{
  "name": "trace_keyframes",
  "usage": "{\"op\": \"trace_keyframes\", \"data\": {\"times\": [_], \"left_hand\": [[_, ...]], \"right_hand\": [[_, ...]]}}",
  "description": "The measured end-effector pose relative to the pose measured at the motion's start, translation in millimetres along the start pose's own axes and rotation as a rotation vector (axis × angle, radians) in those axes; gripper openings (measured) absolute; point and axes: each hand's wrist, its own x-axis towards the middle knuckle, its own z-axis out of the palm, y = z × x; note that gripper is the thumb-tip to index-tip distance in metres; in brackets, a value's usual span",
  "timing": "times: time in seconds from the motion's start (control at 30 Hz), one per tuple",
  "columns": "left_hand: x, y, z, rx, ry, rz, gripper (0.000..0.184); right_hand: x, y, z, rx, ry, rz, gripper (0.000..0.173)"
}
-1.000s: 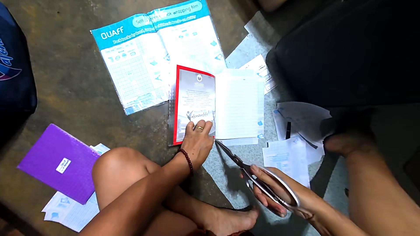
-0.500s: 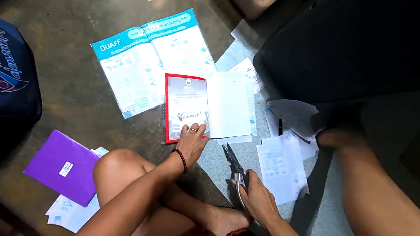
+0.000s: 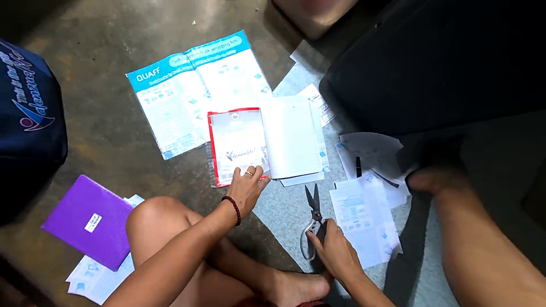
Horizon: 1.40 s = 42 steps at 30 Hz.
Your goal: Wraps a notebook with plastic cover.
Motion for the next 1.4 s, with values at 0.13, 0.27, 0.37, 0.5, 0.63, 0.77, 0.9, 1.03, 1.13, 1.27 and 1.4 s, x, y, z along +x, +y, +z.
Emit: {"op": "trace_keyframes", "data": {"times": [0.13,0.27,0.37,0.5,0.63,0.77,0.9,1.03,1.13,1.27,1.4], "left_hand": [[1,4,-4,0.013,-0.053,-0.024,0.058],[3,3,-2,0.005,-0.034,-0.018,0.06],[4,3,-1,0.004,-0.025,-0.016,0.063],[2,1,1,0.003,0.015,-0.02,0.058],[-3,-2,2,0.014,0.029,-0.019,0.049],[-8,6,-5,-0.035,-0.048,-0.059,0.043],[-24,28,-14,0.05,-0.279,-0.22,0.058],[-32,37,-14,0.143,-0.43,-0.208,0.052],[-35,39,-11,0.147,-0.464,-0.226,0.049],[-42,30,-7,-0.053,-0.412,-0.37,0.066],[-53,19,-12,-0.073,-0.442,-0.406,0.072]], "right_hand": [[-6,-16,-19,-0.226,-0.103,0.023,0.071],[-11,-30,-25,-0.21,0.289,-0.342,0.044],[13,-53,-23,0.05,0.506,-0.684,0.026],[55,-95,-15,0.325,0.646,-0.855,0.017],[79,-120,-5,0.386,0.679,-0.826,0.019],[86,-125,-5,0.361,0.678,-0.789,0.021],[85,-130,-15,0.361,0.588,-0.751,0.023],[85,-131,-20,0.339,0.559,-0.727,0.02],[82,-134,-21,0.292,0.567,-0.768,0.016],[81,-137,-17,0.224,0.629,-0.884,0.005],[83,-136,-17,0.201,0.62,-0.892,0.006]]}}
